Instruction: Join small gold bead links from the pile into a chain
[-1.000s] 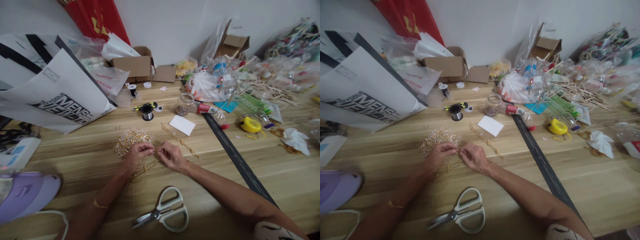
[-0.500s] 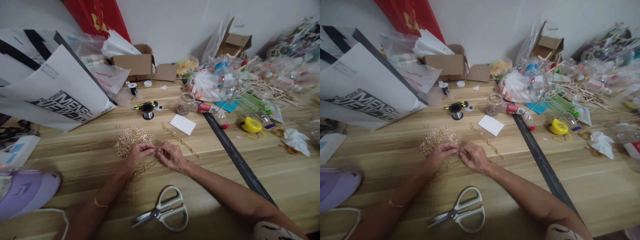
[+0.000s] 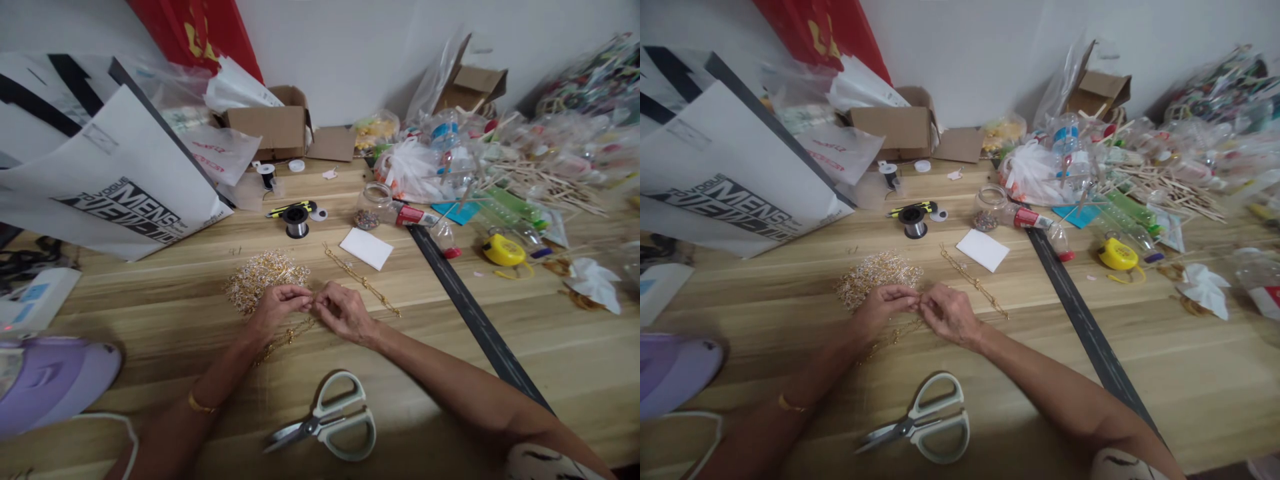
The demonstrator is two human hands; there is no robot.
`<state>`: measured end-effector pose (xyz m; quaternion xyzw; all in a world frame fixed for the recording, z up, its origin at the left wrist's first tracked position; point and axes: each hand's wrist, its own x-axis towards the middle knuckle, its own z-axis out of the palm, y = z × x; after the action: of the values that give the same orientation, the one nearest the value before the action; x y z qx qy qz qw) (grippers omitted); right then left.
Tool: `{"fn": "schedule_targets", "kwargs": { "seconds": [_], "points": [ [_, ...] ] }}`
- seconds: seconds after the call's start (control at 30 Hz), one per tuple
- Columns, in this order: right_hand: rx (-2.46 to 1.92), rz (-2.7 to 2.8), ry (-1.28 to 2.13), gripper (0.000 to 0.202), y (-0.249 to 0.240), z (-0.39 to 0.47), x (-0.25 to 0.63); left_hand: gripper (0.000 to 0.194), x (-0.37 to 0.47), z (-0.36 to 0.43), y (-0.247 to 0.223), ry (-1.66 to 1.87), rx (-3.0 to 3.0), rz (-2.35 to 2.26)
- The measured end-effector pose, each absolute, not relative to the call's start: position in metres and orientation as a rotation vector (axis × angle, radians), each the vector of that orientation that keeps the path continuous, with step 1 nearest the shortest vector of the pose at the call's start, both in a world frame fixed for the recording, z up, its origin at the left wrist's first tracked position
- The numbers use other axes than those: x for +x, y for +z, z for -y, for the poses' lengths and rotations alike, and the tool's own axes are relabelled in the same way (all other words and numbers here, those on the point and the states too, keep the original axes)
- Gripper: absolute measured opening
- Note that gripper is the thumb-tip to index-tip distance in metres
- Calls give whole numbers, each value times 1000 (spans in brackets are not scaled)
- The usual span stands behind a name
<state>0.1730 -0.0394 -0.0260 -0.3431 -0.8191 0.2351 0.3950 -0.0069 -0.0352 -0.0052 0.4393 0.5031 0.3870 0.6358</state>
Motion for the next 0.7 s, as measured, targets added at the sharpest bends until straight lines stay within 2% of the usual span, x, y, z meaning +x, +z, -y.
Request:
{"fn": "schedule_targets", "kwargs": {
  "seconds": [0.7],
  "points": [
    [-865,2090,608,6,-24,39,173,18,-6,35,-2,876,1060,-1168]
  ]
}}
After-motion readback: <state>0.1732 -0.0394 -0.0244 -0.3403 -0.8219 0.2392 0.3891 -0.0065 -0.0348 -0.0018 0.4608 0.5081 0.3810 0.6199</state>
